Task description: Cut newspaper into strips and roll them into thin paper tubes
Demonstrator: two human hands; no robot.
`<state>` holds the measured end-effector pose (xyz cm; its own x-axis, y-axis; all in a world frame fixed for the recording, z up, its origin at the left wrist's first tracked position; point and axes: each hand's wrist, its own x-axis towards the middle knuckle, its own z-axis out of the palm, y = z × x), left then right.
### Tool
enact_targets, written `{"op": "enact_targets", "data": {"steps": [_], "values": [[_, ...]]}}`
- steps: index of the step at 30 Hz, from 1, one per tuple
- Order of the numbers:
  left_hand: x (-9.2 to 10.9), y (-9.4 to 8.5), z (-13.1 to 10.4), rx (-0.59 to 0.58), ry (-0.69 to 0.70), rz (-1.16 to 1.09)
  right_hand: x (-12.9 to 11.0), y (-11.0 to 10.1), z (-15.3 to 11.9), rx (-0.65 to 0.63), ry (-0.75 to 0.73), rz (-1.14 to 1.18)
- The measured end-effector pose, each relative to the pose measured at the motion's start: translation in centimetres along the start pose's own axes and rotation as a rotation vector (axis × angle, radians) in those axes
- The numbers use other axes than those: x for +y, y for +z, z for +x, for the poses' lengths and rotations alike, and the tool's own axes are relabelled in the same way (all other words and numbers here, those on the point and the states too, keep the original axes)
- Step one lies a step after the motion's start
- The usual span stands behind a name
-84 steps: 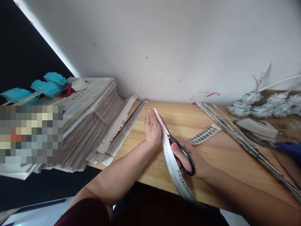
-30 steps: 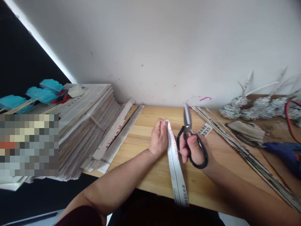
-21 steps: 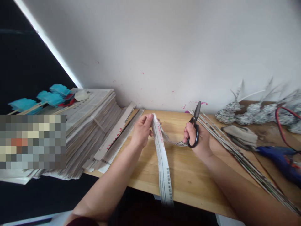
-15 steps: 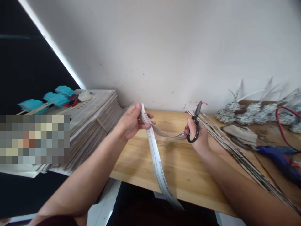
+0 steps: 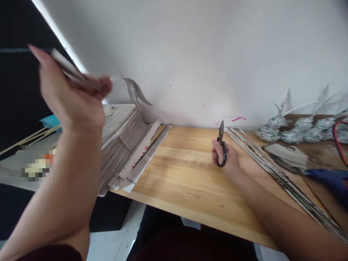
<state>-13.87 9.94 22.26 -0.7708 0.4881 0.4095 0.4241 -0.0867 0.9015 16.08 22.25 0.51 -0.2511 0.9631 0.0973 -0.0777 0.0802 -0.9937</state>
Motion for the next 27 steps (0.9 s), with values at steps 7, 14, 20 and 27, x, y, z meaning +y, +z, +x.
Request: {"op": "enact_targets", "data": {"steps": [7, 14, 20, 27], "values": [[-12.7, -2.1, -7.6, -0.387, -0.212, -0.004, 0.2, 0.2, -0.5, -0.046, 0.038, -0.07], [-15.5, -5.6, -7.8, -0.466, -0.146, 0.538, 0.4, 0.1, -0.6, -0.086, 0.054, -0.098], [-13.6, -5.5, -8.4, -0.71, -0.175, 1.09, 0.3, 0.2, -0.7, -0.078, 0.063, -0.103], [-13.7, -1.2, -10.5, -0.637, 0.169, 1.422, 0.8, 0.1, -0.4, -0.099, 0.073, -0.082]]}}
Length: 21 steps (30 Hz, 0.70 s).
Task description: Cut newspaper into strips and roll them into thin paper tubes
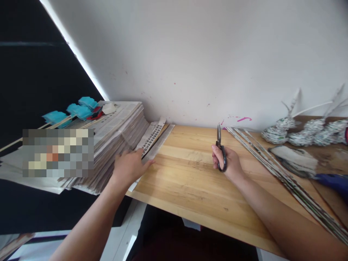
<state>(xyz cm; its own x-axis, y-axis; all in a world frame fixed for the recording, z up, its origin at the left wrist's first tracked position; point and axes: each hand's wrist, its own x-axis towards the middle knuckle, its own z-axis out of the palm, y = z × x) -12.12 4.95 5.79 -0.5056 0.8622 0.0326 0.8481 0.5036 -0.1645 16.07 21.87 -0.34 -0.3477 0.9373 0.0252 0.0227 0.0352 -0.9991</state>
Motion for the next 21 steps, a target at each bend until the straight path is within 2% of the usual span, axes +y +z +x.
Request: {"op": "enact_targets", "data": {"steps": [5, 9, 11, 13, 15, 17, 19, 21], "values": [[2.3, 1.9, 1.5, -0.009, 0.034, -0.024, -0.2, 0.2, -0.1, -0.004, 0.021, 0.027], [3.4, 1.8, 1.6, 0.019, 0.043, -0.178, -0.4, 0.3, 0.0, -0.016, 0.055, 0.059], [4.3, 1.4, 1.4, 0.032, 0.092, -0.41, -0.4, 0.3, 0.0, -0.047, 0.053, 0.052], [5.8, 1.1, 1.2, -0.013, 0.187, -0.752, -0.5, 0.4, 0.0, -0.069, 0.06, 0.067], [8.0, 1.1, 1.0, -0.144, 0.261, -1.12, -0.6, 0.5, -0.1, -0.073, 0.066, 0.102], [10.4, 1.4, 0.8, -0.28, 0.273, -1.399, -0.7, 0.7, -0.4, -0.088, 0.06, 0.133], [12.6, 1.8, 0.7, -0.303, 0.284, -1.542, -0.9, 0.9, -0.6, -0.105, 0.056, 0.159], [14.2, 2.3, 0.6, -0.262, 0.351, -1.591, -0.9, 1.1, -0.7, -0.098, 0.058, 0.18]]}}
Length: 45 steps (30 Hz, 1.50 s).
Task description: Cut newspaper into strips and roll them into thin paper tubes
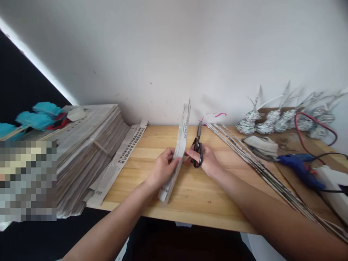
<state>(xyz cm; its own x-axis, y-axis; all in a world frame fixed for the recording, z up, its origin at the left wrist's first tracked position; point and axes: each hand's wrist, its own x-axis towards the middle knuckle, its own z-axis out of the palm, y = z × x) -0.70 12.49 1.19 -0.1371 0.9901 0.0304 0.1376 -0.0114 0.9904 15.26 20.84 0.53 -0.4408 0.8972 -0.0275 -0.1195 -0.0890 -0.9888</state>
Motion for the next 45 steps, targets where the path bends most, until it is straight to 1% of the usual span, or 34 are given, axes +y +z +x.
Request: {"op": "enact_targets", "data": {"steps": [3, 6, 8, 11, 12, 13, 15, 17, 18, 19, 21, 22, 24, 26, 27, 30, 32, 34, 36, 39, 41, 43, 44, 45], "values": [[-0.5, 1.2, 0.4, -0.018, 0.099, 0.084, 0.1, 0.0, 0.2, 0.045, -0.002, 0.027], [-0.1, 1.4, 0.8, -0.047, 0.113, 0.198, 0.2, -0.1, 0.5, 0.104, -0.026, 0.054], [0.5, 1.1, 1.2, -0.09, 0.059, 0.126, 0.2, -0.2, 0.6, 0.133, -0.052, 0.062], [1.6, 0.5, 2.1, -0.077, -0.118, -0.136, 0.1, -0.3, 0.7, 0.145, -0.073, 0.049], [1.9, 0.3, 2.4, -0.08, -0.175, -0.196, 0.0, -0.4, 0.7, 0.142, -0.081, 0.04], [2.1, 0.2, 2.8, -0.108, -0.219, -0.223, -0.1, -0.4, 0.6, 0.131, -0.09, 0.026], [2.2, 0.3, 3.5, -0.219, -0.236, -0.213, -0.2, -0.4, 0.6, 0.105, -0.105, 0.005], [1.8, 0.7, 4.0, -0.314, -0.181, -0.219, -0.2, -0.5, 0.6, 0.094, -0.096, -0.006], [1.5, 0.9, 4.1, -0.323, -0.142, -0.254, -0.2, -0.6, 0.7, 0.095, -0.081, -0.01], [1.2, 1.1, 4.2, -0.305, -0.107, -0.305, -0.2, -0.6, 0.7, 0.098, -0.065, -0.01], [0.6, 1.4, 4.2, -0.21, -0.056, -0.405, -0.3, -0.7, 0.7, 0.096, -0.038, 0.0], [0.4, 1.4, 4.2, -0.134, -0.023, -0.443, -0.4, -0.7, 0.6, 0.084, -0.026, 0.008], [0.2, 1.2, 4.2, 0.061, 0.087, -0.494, -0.6, -0.5, 0.2, 0.039, -0.003, 0.023], [0.1, 0.7, 4.4, 0.248, 0.214, -0.504, -0.7, -0.1, -0.3, -0.037, 0.011, 0.014], [0.0, 0.4, 4.7, 0.32, 0.264, -0.494, -0.8, 0.1, -0.6, -0.08, 0.015, 0.002], [-0.6, -0.7, 5.9, 0.447, 0.331, -0.428, -0.8, 0.8, -1.4, -0.177, 0.052, -0.049], [-1.0, -1.4, 6.6, 0.509, 0.348, -0.421, -0.7, 1.0, -1.7, -0.189, 0.093, -0.084], [-1.3, -1.8, 7.2, 0.54, 0.311, -0.466, -0.6, 1.1, -1.7, -0.169, 0.125, -0.121], [-1.2, -1.8, 7.3, 0.524, 0.19, -0.545, -0.5, 1.1, -1.7, -0.133, 0.138, -0.145], [-0.7, -0.9, 6.6, 0.46, -0.047, -0.665, -0.2, 1.1, -1.5, -0.085, 0.121, -0.164], [-0.4, 0.1, 5.8, 0.407, -0.159, -0.699, -0.1, 1.1, -1.5, -0.054, 0.1, -0.181], [-0.4, 1.0, 5.2, 0.36, -0.195, -0.684, 0.0, 1.2, -1.5, -0.044, 0.08, -0.197], [-0.4, 1.3, 4.9, 0.356, -0.174, -0.667, -0.1, 1.3, -1.6, -0.049, 0.074, -0.197], [-0.4, 1.5, 4.8, 0.37, -0.125, -0.648, -0.1, 1.3, -1.7, -0.058, 0.075, -0.189]]}}
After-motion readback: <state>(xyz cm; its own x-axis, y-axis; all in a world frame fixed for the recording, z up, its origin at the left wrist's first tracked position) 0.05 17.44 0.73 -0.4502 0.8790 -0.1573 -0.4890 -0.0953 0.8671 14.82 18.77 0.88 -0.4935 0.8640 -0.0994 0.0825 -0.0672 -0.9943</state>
